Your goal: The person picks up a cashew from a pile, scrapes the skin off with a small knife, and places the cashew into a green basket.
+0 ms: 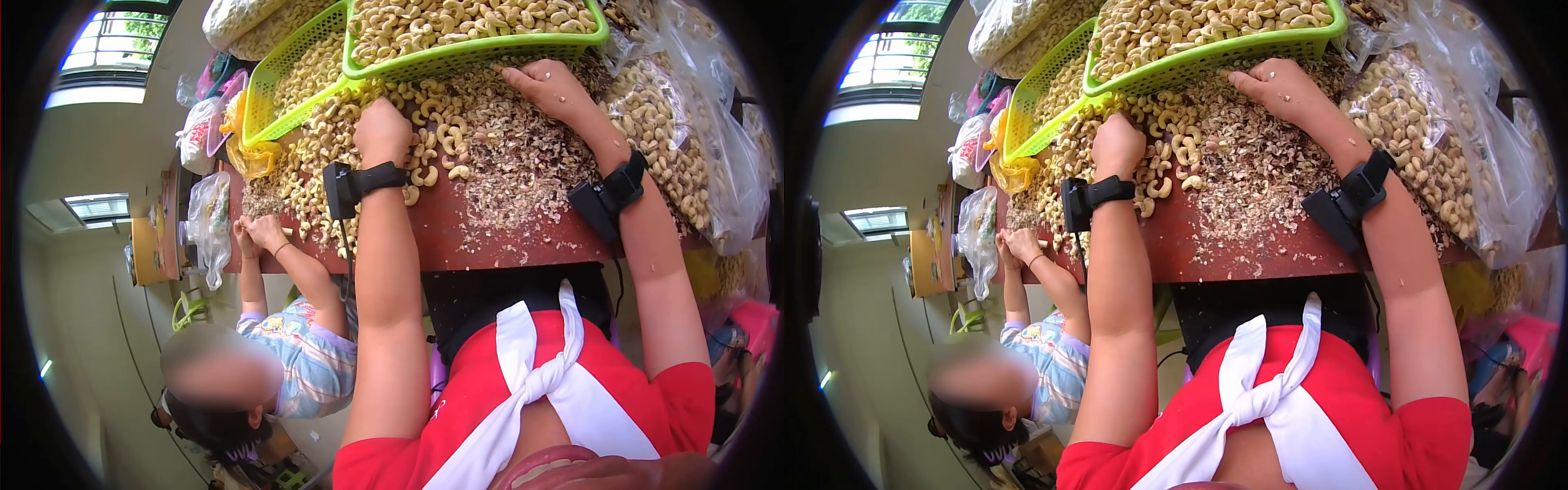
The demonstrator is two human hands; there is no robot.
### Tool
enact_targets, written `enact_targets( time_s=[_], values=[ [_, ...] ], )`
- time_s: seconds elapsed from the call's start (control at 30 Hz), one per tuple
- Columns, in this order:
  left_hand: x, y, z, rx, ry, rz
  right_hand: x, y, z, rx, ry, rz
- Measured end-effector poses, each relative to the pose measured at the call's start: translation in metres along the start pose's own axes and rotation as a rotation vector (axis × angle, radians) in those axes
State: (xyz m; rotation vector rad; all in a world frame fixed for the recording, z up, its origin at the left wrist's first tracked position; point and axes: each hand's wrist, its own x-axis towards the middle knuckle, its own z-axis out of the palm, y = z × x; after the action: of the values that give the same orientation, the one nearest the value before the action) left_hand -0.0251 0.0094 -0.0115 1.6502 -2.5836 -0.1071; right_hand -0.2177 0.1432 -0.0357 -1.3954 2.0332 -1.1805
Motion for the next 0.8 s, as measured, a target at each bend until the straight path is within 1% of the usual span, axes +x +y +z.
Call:
enact_targets(
  time_s=[0.03, 0.07, 0.1, 0.17, 0.2, 0.23, 0.3, 0.33, 0.37, 0.43, 0.47, 0.5, 0.57, 0.6, 0.63, 0.7, 0.73, 0.77, 0.8],
  values=[
    [0.004, -0.005, 0.001, -0.051, -0.032, 0.000, 0.000, 0.000, 0.000, -0.021, 0.000, -0.019],
    [0.015, -0.019, 0.015, -0.173, 0.018, 0.100, 0.001, 0.001, -0.001, -0.041, 0.001, -0.037],
    [0.012, -0.019, 0.008, -0.168, 0.016, 0.102, 0.001, 0.001, 0.000, -0.037, 0.003, -0.034],
    [-0.001, -0.011, -0.016, -1.208, -0.392, -0.160, 0.002, 0.001, 0.000, -0.042, 0.010, -0.016],
    [-0.008, -0.006, -0.023, -1.450, -0.415, -0.145, 0.002, 0.001, 0.000, -0.040, 0.012, -0.014],
    [-0.011, -0.005, -0.024, -1.449, -0.416, -0.144, 0.002, 0.001, 0.000, -0.039, -0.007, -0.003],
    [-0.014, -0.004, -0.024, -2.049, -0.519, -0.186, 0.001, -0.001, -0.002, -0.039, -0.020, 0.006],
    [-0.016, -0.003, -0.022, -2.203, -0.579, -0.164, 0.000, -0.002, -0.003, -0.023, -0.017, 0.005],
    [-0.019, 0.000, -0.020, -2.198, -0.584, -0.161, -0.001, -0.004, -0.004, -0.006, -0.013, 0.005],
    [-0.026, 0.011, -0.016, -2.510, -0.609, -0.284, -0.002, -0.007, -0.004, 0.019, -0.008, 0.022],
    [-0.027, 0.009, -0.007, -2.650, -0.804, -0.152, -0.002, -0.008, -0.005, 0.041, -0.008, 0.038],
    [-0.031, 0.017, -0.010, -2.649, -0.811, -0.147, -0.002, -0.006, -0.003, 0.039, -0.003, 0.038],
    [-0.042, 0.035, -0.021, -2.634, -0.558, -0.398, -0.002, -0.003, 0.001, 0.116, 0.064, 0.008],
    [-0.043, 0.038, -0.020, -2.698, -0.572, -0.337, -0.003, -0.004, 0.000, 0.124, 0.064, 0.008],
    [-0.046, 0.041, -0.019, -2.700, -0.579, -0.337, -0.003, -0.003, 0.000, 0.120, 0.067, 0.011],
    [-0.050, 0.050, -0.023, -2.787, -0.521, -0.436, 0.002, 0.002, 0.001, 0.129, 0.019, 0.044],
    [-0.051, 0.052, -0.022, -2.868, -0.646, -0.385, 0.001, -0.001, 0.001, 0.156, 0.028, 0.057],
    [-0.051, 0.056, -0.021, -2.853, -0.671, -0.429, 0.000, -0.002, -0.002, 0.178, 0.015, 0.074],
    [-0.055, 0.062, -0.019, -2.822, -0.798, -0.344, -0.003, -0.004, -0.004, 0.184, 0.025, 0.065]
  ],
)
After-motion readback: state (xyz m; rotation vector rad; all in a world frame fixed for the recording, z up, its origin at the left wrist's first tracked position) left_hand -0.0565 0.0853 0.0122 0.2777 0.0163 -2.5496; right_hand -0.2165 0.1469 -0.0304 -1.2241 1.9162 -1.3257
